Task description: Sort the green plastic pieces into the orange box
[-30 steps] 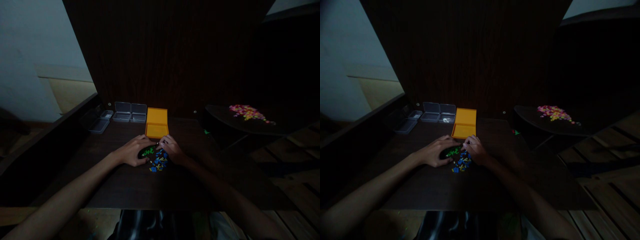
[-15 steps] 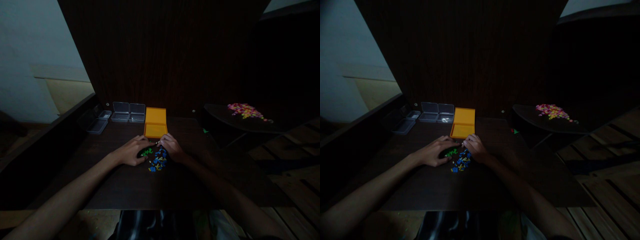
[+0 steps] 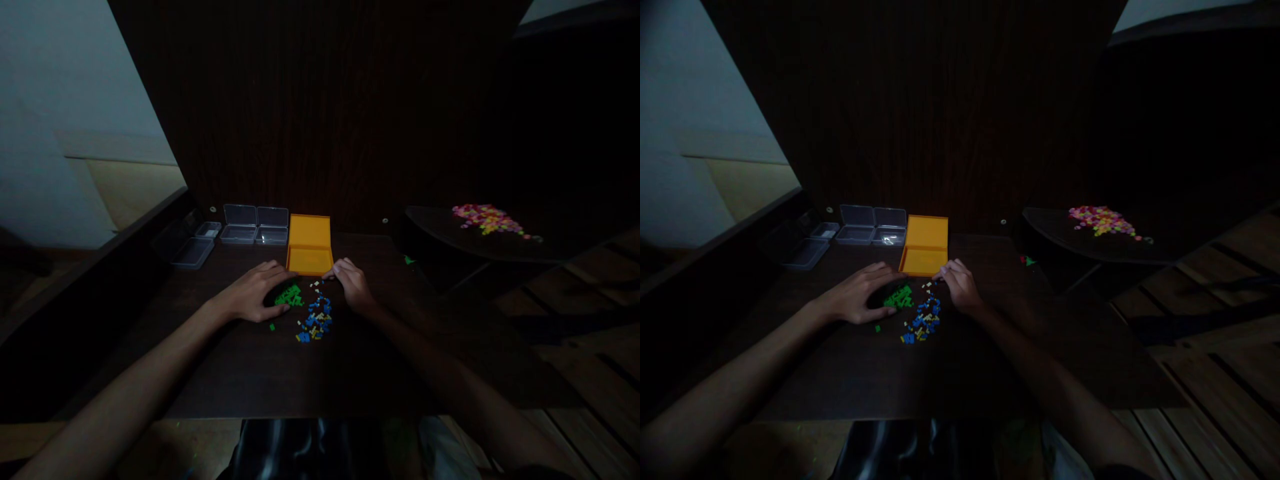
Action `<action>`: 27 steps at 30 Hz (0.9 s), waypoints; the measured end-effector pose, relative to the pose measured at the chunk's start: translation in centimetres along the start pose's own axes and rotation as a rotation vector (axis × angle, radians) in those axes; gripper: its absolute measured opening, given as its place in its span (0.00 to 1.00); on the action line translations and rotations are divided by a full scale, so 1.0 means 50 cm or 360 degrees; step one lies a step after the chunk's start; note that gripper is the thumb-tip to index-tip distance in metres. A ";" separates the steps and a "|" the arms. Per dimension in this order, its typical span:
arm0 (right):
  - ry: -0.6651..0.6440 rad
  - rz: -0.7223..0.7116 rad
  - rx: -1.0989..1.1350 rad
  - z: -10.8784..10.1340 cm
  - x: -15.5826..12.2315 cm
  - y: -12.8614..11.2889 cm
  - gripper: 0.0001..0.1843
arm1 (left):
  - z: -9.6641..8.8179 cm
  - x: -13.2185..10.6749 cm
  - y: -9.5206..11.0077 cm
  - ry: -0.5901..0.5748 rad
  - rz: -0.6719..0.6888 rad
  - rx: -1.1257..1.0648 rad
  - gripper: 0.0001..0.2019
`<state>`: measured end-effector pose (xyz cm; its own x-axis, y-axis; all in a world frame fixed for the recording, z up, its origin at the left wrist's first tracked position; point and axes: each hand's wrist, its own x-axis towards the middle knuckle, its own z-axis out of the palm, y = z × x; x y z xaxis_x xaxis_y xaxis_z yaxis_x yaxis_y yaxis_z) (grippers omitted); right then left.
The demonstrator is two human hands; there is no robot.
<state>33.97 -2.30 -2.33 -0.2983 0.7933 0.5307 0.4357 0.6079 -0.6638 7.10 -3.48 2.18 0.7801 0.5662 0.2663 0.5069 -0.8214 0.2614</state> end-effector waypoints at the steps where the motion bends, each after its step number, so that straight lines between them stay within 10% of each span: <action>1: -0.0002 0.0002 0.0002 0.001 0.000 0.001 0.33 | -0.001 0.000 -0.001 -0.0021 0.0012 0.0005 0.32; 27: -0.0028 -0.0006 -0.0078 0.008 -0.002 -0.004 0.34 | 0.044 0.002 -0.007 -0.0089 0.0064 0.0029 0.43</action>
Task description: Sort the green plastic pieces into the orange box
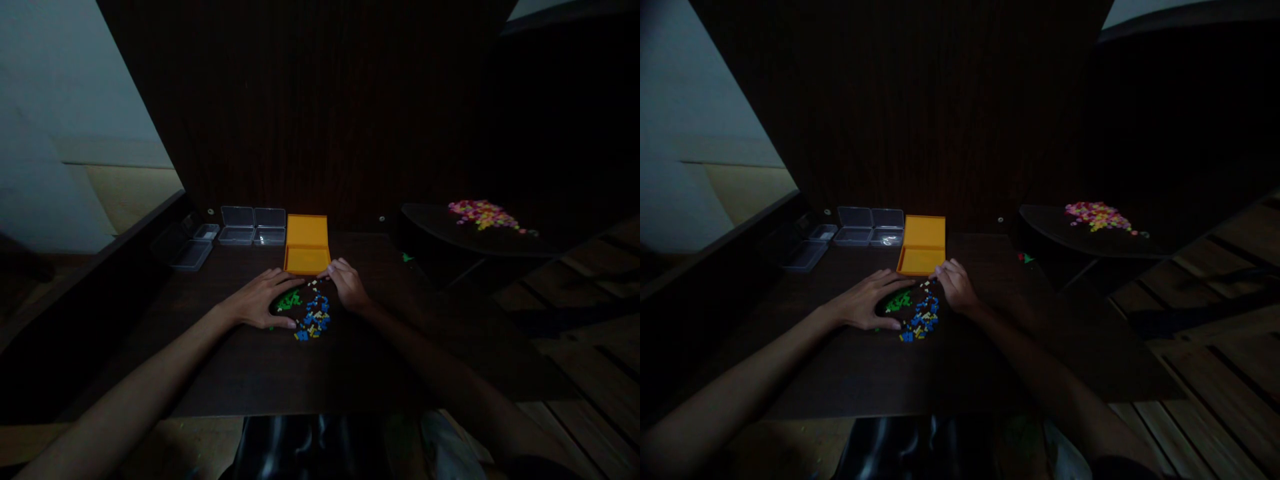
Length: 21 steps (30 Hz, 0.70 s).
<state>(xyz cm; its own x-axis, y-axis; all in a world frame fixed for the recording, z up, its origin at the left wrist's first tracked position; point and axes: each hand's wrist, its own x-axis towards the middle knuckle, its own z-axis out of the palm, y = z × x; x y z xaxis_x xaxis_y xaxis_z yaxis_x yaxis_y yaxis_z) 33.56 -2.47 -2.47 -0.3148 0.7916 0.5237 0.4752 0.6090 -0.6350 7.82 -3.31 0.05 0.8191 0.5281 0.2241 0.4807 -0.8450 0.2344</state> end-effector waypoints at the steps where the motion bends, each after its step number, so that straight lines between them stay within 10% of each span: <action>1: -0.0005 0.0003 -0.0009 0.001 0.000 0.001 0.34 | -0.001 0.000 -0.001 -0.0009 -0.0008 -0.0003 0.43; 21: -0.0129 -0.0094 -0.0022 0.001 -0.004 -0.002 0.34 | -0.014 -0.002 -0.014 -0.0014 -0.0088 -0.0034 0.36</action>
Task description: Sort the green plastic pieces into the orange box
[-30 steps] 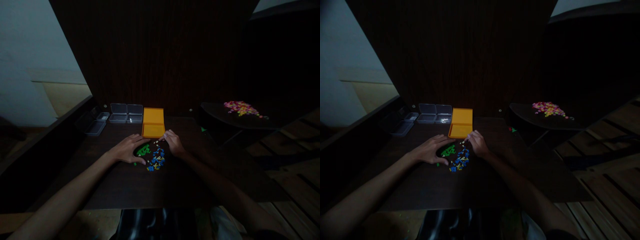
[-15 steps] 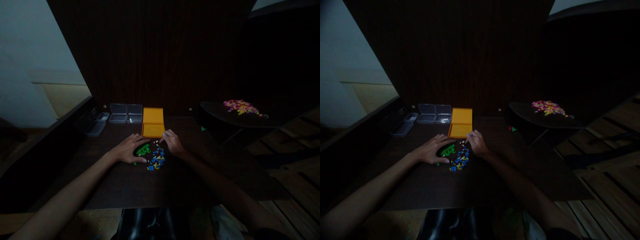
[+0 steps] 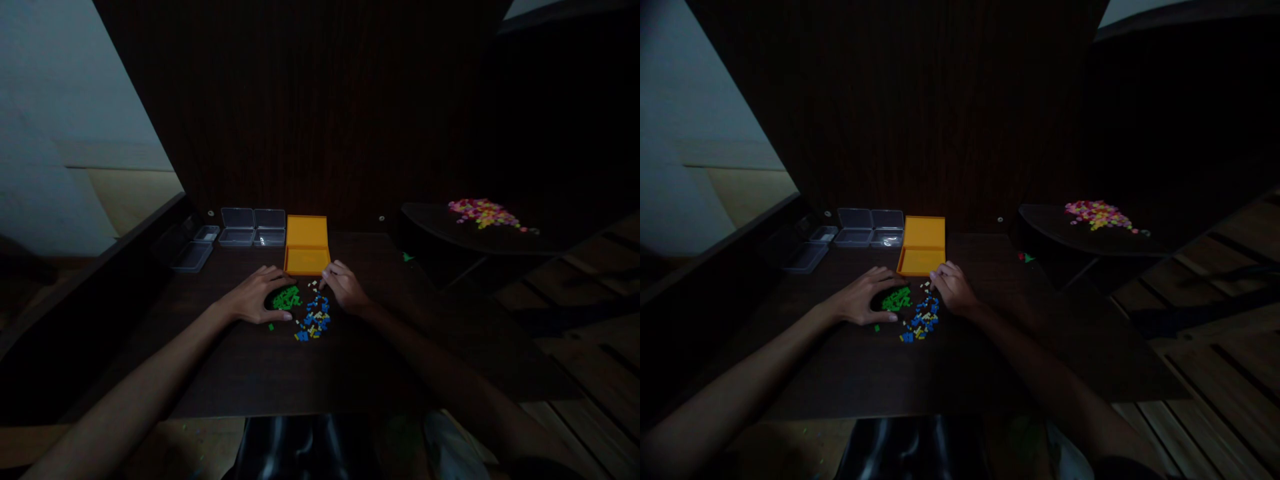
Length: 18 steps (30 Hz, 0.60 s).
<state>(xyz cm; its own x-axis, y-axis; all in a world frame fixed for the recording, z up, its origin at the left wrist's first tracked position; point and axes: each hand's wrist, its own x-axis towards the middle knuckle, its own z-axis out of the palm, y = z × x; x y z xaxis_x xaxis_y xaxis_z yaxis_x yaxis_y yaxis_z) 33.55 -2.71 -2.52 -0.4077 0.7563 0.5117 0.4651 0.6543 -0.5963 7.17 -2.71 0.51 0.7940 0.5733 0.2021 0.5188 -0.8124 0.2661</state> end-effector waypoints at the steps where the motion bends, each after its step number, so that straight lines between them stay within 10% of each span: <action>1: -0.0016 -0.0029 0.0035 -0.001 0.000 -0.001 0.33 | -0.002 -0.001 -0.001 -0.0006 0.0006 -0.0009 0.36; 18: -0.0355 -0.0339 -0.0245 -0.004 -0.005 -0.009 0.15 | 0.004 0.000 -0.001 0.0041 0.0037 -0.0048 0.37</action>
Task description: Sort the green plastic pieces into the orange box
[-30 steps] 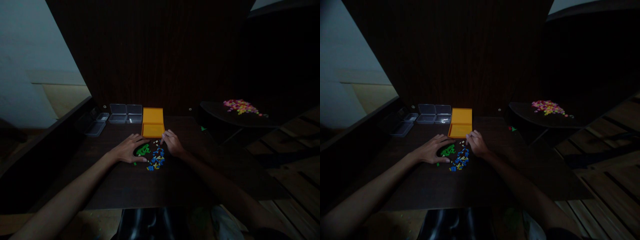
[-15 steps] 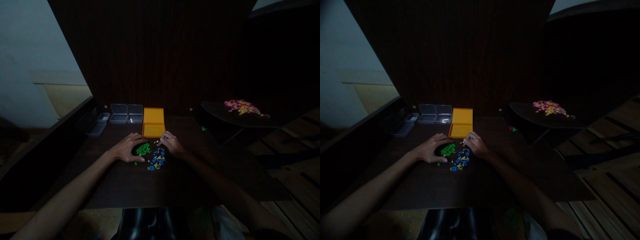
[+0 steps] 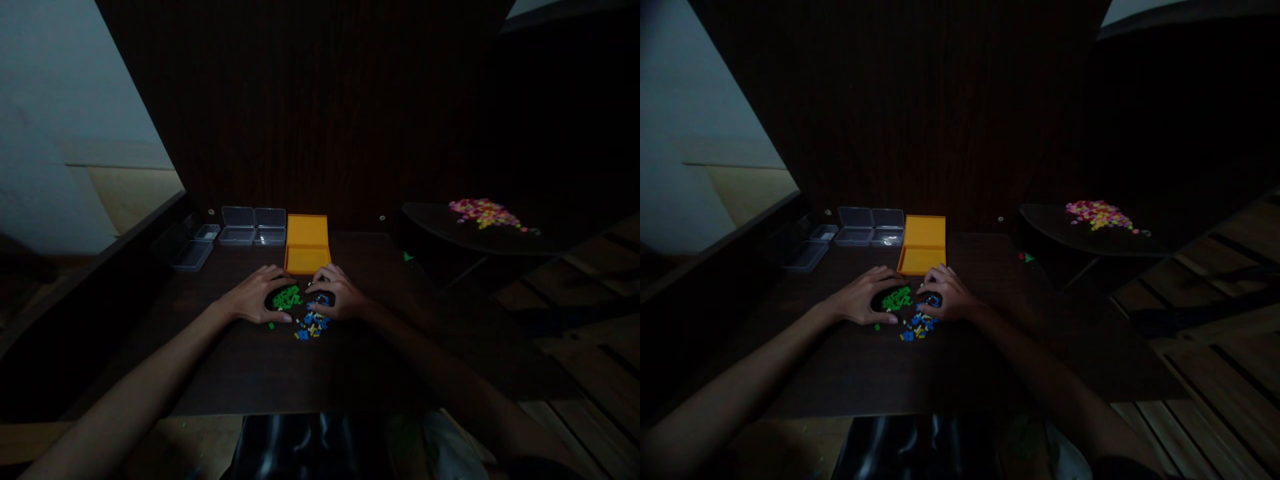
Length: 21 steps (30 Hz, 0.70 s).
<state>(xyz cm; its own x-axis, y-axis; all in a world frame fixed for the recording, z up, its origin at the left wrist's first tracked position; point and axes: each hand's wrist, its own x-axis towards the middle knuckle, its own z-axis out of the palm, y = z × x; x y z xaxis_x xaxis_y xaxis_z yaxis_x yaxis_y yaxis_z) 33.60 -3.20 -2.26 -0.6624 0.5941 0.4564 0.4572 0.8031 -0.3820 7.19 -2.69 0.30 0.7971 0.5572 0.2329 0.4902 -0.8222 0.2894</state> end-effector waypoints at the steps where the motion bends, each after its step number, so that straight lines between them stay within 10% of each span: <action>1: -0.0007 0.0000 -0.0013 0.001 0.000 0.001 0.15 | 0.000 0.000 0.000 0.0000 -0.0002 0.0002 0.37; 21: -0.0250 -0.0027 0.0160 -0.019 0.003 0.000 0.24 | 0.003 0.000 0.005 -0.0018 -0.0030 0.0086 0.36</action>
<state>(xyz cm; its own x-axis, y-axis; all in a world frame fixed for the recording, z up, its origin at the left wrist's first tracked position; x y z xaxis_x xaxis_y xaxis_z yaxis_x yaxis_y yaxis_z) 34.06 -3.06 -1.42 -0.7576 0.5598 0.3357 0.3885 0.8000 -0.4573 7.36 -2.93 0.25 0.7913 0.5716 0.2170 0.5234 -0.8167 0.2430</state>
